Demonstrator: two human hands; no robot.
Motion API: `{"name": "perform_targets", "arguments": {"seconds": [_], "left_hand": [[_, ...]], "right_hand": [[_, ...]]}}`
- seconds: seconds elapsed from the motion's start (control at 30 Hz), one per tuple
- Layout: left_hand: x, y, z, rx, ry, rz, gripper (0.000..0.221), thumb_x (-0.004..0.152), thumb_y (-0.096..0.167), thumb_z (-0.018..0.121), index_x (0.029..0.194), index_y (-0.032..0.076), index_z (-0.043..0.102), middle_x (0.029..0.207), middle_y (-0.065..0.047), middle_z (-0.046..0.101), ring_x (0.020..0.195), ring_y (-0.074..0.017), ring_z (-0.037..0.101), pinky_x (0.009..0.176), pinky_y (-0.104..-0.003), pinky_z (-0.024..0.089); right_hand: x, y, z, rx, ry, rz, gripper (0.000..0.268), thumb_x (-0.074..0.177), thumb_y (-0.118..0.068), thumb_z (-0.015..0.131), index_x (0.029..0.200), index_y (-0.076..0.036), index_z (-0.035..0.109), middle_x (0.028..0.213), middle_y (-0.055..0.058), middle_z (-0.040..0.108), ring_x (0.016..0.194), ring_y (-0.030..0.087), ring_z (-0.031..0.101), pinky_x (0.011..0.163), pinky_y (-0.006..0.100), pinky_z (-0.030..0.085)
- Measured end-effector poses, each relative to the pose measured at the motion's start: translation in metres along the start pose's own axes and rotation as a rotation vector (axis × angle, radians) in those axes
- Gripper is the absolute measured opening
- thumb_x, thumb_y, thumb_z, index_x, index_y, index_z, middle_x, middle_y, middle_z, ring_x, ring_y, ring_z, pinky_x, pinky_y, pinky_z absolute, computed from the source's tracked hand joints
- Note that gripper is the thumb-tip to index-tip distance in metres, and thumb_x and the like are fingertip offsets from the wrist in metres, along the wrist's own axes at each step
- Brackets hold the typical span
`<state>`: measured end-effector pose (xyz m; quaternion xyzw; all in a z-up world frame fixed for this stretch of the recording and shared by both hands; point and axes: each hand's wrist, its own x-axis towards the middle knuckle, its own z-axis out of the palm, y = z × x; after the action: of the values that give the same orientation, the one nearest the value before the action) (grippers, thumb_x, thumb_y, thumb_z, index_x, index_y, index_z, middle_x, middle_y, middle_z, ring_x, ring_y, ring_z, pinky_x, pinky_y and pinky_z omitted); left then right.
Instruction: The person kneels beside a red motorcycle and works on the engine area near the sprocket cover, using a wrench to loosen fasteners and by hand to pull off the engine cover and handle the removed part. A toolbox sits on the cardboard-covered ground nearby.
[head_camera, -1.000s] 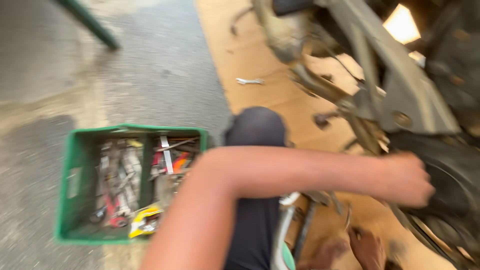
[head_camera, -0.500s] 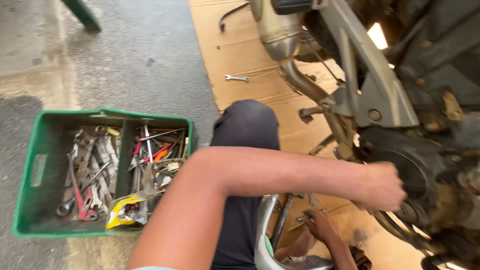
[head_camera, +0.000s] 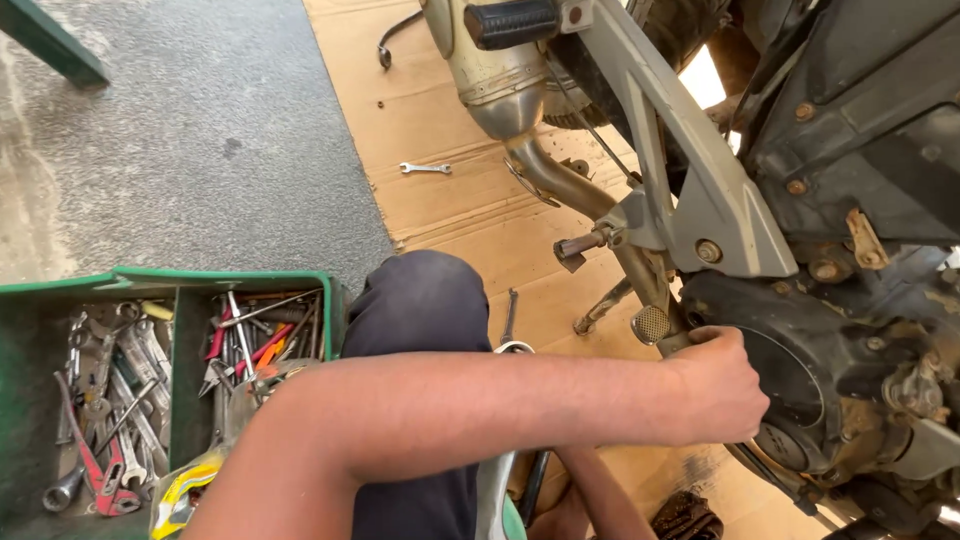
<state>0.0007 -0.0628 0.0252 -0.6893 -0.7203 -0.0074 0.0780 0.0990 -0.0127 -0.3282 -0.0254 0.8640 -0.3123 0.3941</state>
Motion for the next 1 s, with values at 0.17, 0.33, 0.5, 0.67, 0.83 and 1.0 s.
{"name": "perform_targets", "arguments": {"seconds": [0.17,0.33,0.5,0.67,0.83,1.0], "left_hand": [[0.003,-0.005,0.006,-0.010,0.055,0.034,0.017,0.086,0.029,0.064,0.090,0.020,0.078,0.088,-0.003,0.076,0.087,-0.0286,0.074,0.071,-0.061,0.056],[-0.002,-0.008,0.003,-0.071,-0.029,0.072,0.015,0.088,0.025,0.066,0.092,0.021,0.080,0.092,-0.001,0.078,0.091,-0.0258,0.075,0.082,-0.057,0.052],[-0.006,-0.019,0.003,-0.063,-0.088,0.050,0.013,0.088,0.022,0.069,0.093,0.019,0.081,0.093,-0.001,0.078,0.092,-0.0251,0.075,0.083,-0.054,0.053],[-0.005,-0.035,0.015,-0.108,-0.163,0.003,0.013,0.083,0.019,0.073,0.094,0.018,0.081,0.098,-0.004,0.078,0.097,-0.0256,0.075,0.086,-0.049,0.054],[-0.010,-0.058,0.003,-0.297,-0.195,-0.082,0.018,0.084,0.017,0.071,0.098,0.009,0.081,0.103,-0.013,0.077,0.098,-0.0339,0.075,0.083,-0.050,0.061],[-0.024,-0.052,-0.058,-0.688,-0.043,-0.030,0.044,0.094,0.054,0.066,0.110,0.013,0.074,0.100,-0.017,0.075,0.098,-0.0403,0.071,0.086,-0.052,0.055]], "right_hand": [[-0.021,-0.023,0.023,-0.198,0.030,-0.076,0.063,0.077,-0.030,0.081,0.134,-0.019,0.058,0.127,0.009,0.067,0.121,0.027,0.057,0.111,0.046,0.039],[-0.059,-0.028,0.037,-0.391,0.086,-0.117,0.056,0.077,-0.031,0.079,0.130,-0.021,0.064,0.122,0.011,0.069,0.117,0.030,0.060,0.109,0.051,0.038],[-0.068,-0.032,-0.021,-0.598,0.111,-0.214,0.050,0.077,-0.032,0.077,0.126,-0.023,0.070,0.116,0.014,0.072,0.114,0.034,0.063,0.107,0.055,0.038],[-0.127,-0.038,-0.077,-0.369,-0.063,-0.019,0.028,0.080,-0.032,0.074,0.097,-0.010,0.075,0.093,0.019,0.072,0.087,0.040,0.069,0.079,0.050,0.055],[-0.262,-0.138,-0.156,-0.361,0.285,0.072,0.020,0.077,-0.022,0.075,0.093,-0.011,0.077,0.087,0.014,0.074,0.088,0.037,0.069,0.078,0.049,0.053],[-0.326,-0.165,-0.190,-0.001,1.036,0.091,0.019,0.080,-0.015,0.081,0.097,-0.007,0.079,0.082,0.011,0.076,0.072,0.024,0.071,0.066,0.037,0.057]]}}
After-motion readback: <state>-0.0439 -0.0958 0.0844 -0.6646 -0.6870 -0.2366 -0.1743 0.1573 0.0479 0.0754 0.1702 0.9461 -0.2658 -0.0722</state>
